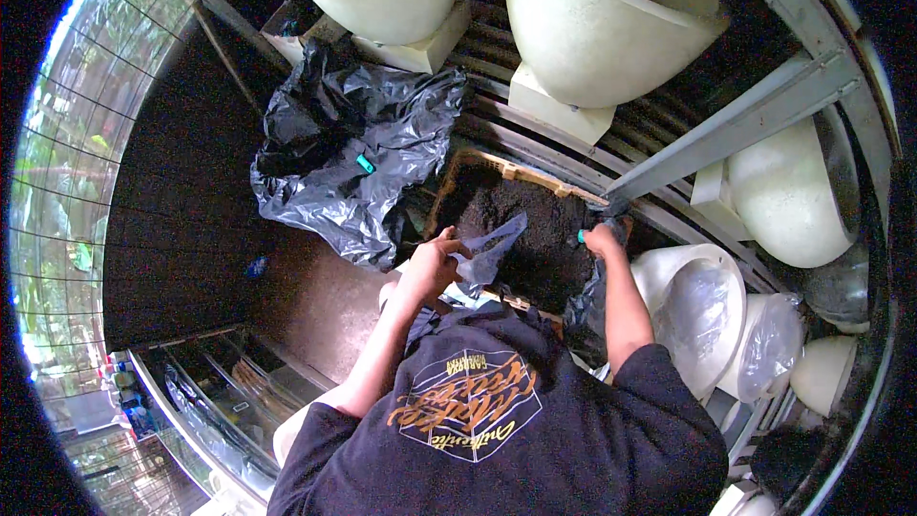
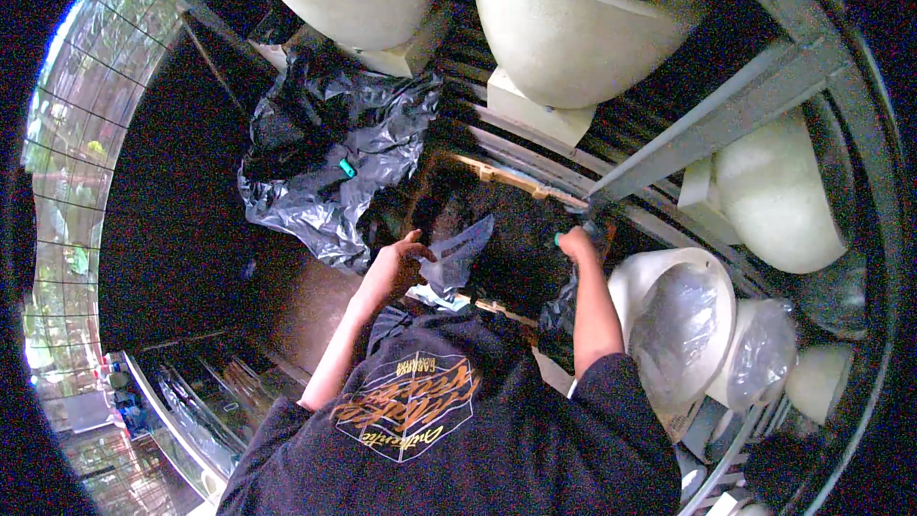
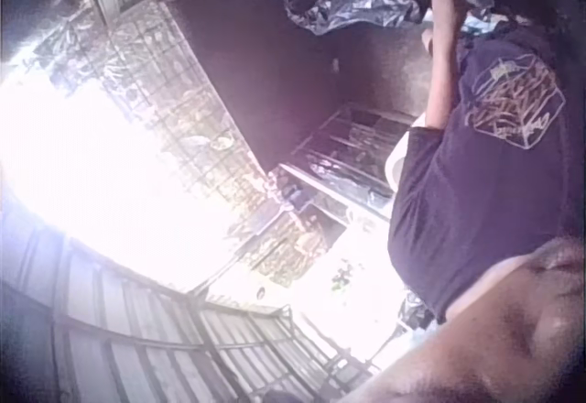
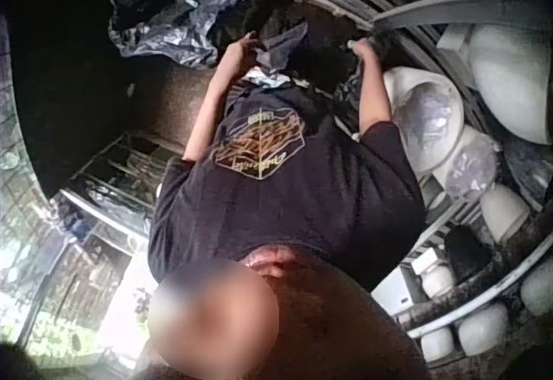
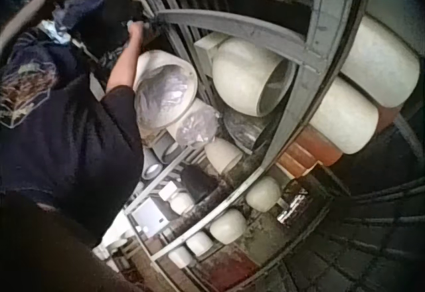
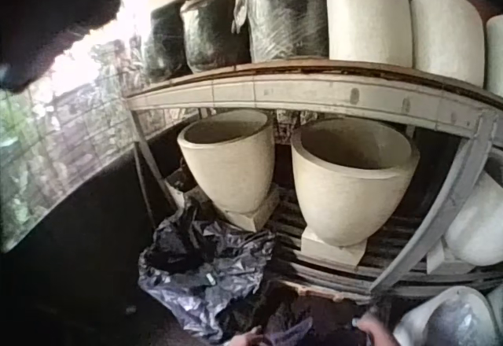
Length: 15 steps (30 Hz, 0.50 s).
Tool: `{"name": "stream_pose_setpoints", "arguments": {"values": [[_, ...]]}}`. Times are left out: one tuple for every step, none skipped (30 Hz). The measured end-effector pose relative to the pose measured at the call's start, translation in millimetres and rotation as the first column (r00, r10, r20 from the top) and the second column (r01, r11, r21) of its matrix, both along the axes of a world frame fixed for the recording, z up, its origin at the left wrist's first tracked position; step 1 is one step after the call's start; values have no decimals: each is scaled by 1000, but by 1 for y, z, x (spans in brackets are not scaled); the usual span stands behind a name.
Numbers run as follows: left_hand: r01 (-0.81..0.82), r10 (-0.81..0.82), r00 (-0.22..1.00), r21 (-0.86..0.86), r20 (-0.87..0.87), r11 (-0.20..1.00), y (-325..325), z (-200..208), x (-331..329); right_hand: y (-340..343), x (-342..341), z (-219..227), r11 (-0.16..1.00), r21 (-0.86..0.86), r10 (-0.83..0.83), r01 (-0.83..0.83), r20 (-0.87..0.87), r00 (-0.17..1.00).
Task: The person scoops dark soil from a wooden crate using a small green trowel and transfers it into a clear plastic bag held in the left hand. After filling the bag, the person moves to a glass display counter and seals the bag.
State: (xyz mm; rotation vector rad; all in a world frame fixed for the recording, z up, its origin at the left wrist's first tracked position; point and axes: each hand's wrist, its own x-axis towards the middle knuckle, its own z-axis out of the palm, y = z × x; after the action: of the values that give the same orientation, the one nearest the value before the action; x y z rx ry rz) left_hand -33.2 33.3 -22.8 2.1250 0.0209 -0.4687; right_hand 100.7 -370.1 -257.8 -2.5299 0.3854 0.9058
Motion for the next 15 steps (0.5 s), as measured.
{"name": "stream_pose_setpoints", "arguments": {"values": [[12,-12,1000,71,2,997,2,-1,-1,22,0,-6,1000,-7,-26,26,24,999],[3,-1,1000,82,-20,997,5,-7,-3,36,1,-13,998,-11,-55,56,48,997],[-5,9,999,92,-42,996,9,-21,-7,46,1,-19,997,6,-78,78,32,996],[-6,13,998,99,-65,995,11,-27,-9,50,0,-33,997,-6,-82,82,26,996],[45,-41,998,102,-43,994,14,-33,-10,52,-2,-46,995,11,-98,97,44,994],[-71,76,967,31,-244,997,6,-2,-5,52,-3,-67,994,29,-104,102,55,993],[232,-346,902,389,257,892,25,-51,-13,48,-8,-82,991,6,-134,134,92,987],[328,-517,794,490,320,808,41,-99,-22,43,-13,-96,986,-17,-165,168,129,978],[348,-636,676,600,371,720,54,-128,-34,51,-10,-106,986,-28,-156,162,164,974],[411,-511,839,398,188,820,47,-102,-26,61,-12,-100,989,14,-147,147,188,971],[375,-393,919,248,24,893,36,-72,-19,72,-16,-83,991,54,-133,124,214,968],[270,-251,957,126,-145,955,26,-41,-13,83,-18,-66,990,94,-121,101,240,963],[207,-188,950,54,-248,977,12,-14,3,69,-32,-64,983,99,-174,153,249,953],[80,-70,934,14,-351,997,6,-1,7,69,-34,-60,982,122,-175,148,262,949],[62,-81,964,-82,-253,995,7,-7,6,69,-36,-56,979,145,-177,142,275,945]]}}
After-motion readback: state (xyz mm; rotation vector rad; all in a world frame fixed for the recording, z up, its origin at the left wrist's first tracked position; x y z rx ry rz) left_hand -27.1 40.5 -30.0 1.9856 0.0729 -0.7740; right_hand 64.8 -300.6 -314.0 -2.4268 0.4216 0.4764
